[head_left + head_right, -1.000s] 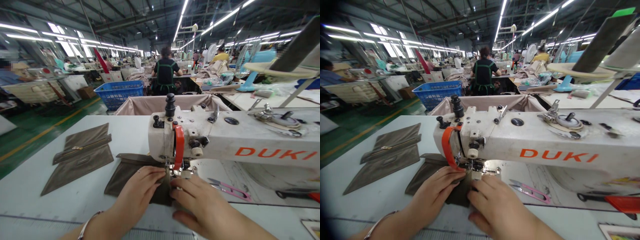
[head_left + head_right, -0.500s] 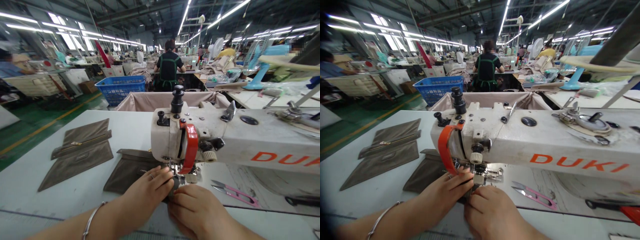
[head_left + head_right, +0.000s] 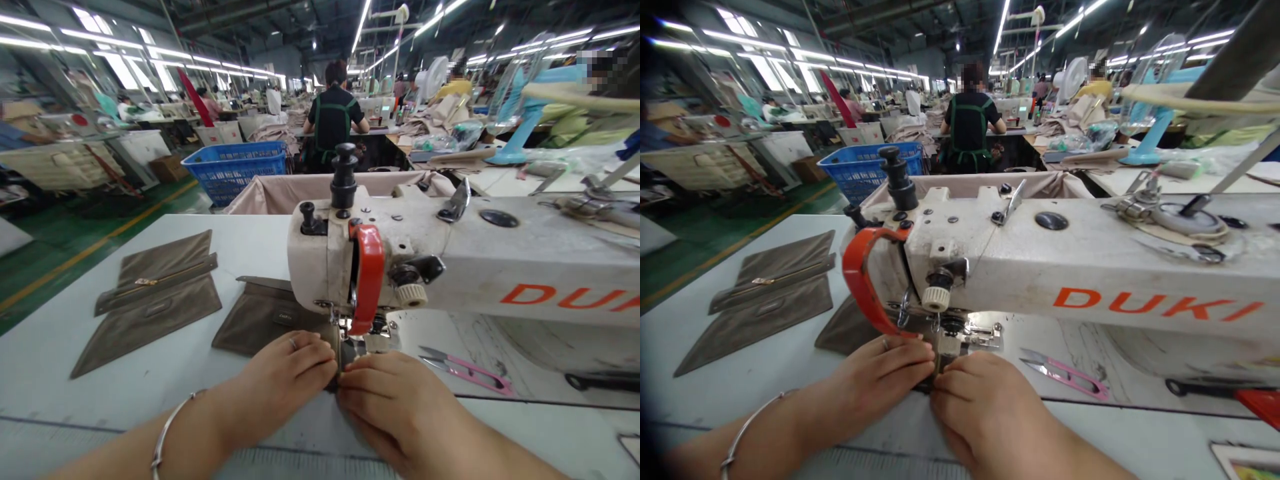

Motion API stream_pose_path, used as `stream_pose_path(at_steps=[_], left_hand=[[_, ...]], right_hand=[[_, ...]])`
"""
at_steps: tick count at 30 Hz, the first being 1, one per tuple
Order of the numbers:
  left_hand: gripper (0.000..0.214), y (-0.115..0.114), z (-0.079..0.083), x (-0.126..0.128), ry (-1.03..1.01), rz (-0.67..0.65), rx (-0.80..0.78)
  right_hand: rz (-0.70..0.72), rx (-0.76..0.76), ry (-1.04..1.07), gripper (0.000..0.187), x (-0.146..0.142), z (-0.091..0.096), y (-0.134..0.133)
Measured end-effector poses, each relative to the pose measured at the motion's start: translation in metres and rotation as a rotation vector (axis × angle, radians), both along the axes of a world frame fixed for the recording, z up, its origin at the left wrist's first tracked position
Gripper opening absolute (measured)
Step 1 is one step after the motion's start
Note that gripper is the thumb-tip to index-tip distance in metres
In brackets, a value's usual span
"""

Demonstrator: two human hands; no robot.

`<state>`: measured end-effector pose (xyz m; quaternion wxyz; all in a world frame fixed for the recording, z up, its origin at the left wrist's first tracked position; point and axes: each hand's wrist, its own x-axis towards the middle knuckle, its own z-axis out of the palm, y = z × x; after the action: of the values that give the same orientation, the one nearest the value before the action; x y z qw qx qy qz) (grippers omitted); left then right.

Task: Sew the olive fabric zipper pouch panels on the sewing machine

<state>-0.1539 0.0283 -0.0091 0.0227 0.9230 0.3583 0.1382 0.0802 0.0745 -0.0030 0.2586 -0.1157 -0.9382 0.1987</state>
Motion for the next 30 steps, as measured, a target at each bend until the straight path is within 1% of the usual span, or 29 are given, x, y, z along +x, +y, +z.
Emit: stream_pose_path(at_steps=[3,7,9,11,14,17,21,24,28,30], left_hand=[[0.030,0.001,-0.004,0.000,0.003,0.002,-0.018],[0.026,0.002,-0.004,0.001,-0.008,0.035,-0.033],[0.024,0.002,-0.003,0.002,-0.026,0.043,-0.012],[0.023,0.003,-0.001,0.004,-0.057,0.018,0.039],[0.022,0.005,0.001,0.005,-0.166,0.029,0.070],[0.018,0.007,0.001,0.005,-0.293,0.098,0.005],[0.015,0.007,0.001,0.007,-0.353,0.113,-0.039],[0.015,0.006,0.005,0.011,-0.328,0.105,-0.030],[0.024,0.007,0.009,0.014,-0.227,0.042,0.038],[0.025,0.007,0.009,0.013,-0.186,0.008,0.058]], right_hand=[[-0.010,-0.047,-0.042,0.022,0.008,0.005,0.003],[-0.050,-0.038,-0.047,0.021,0.010,0.002,0.004],[-0.065,-0.029,-0.029,0.025,0.009,-0.001,0.004],[-0.068,-0.029,-0.033,0.029,0.008,-0.004,0.005],[-0.059,-0.050,-0.051,0.032,0.008,-0.006,0.006],[-0.058,-0.086,-0.042,0.028,0.009,-0.005,0.008],[-0.068,-0.066,-0.066,0.023,0.007,-0.005,0.007],[-0.088,-0.063,-0.097,0.023,0.004,-0.006,0.006],[-0.095,-0.056,-0.105,0.025,0.002,-0.006,0.004],[-0.097,-0.034,-0.096,0.027,0.001,-0.005,0.004]])
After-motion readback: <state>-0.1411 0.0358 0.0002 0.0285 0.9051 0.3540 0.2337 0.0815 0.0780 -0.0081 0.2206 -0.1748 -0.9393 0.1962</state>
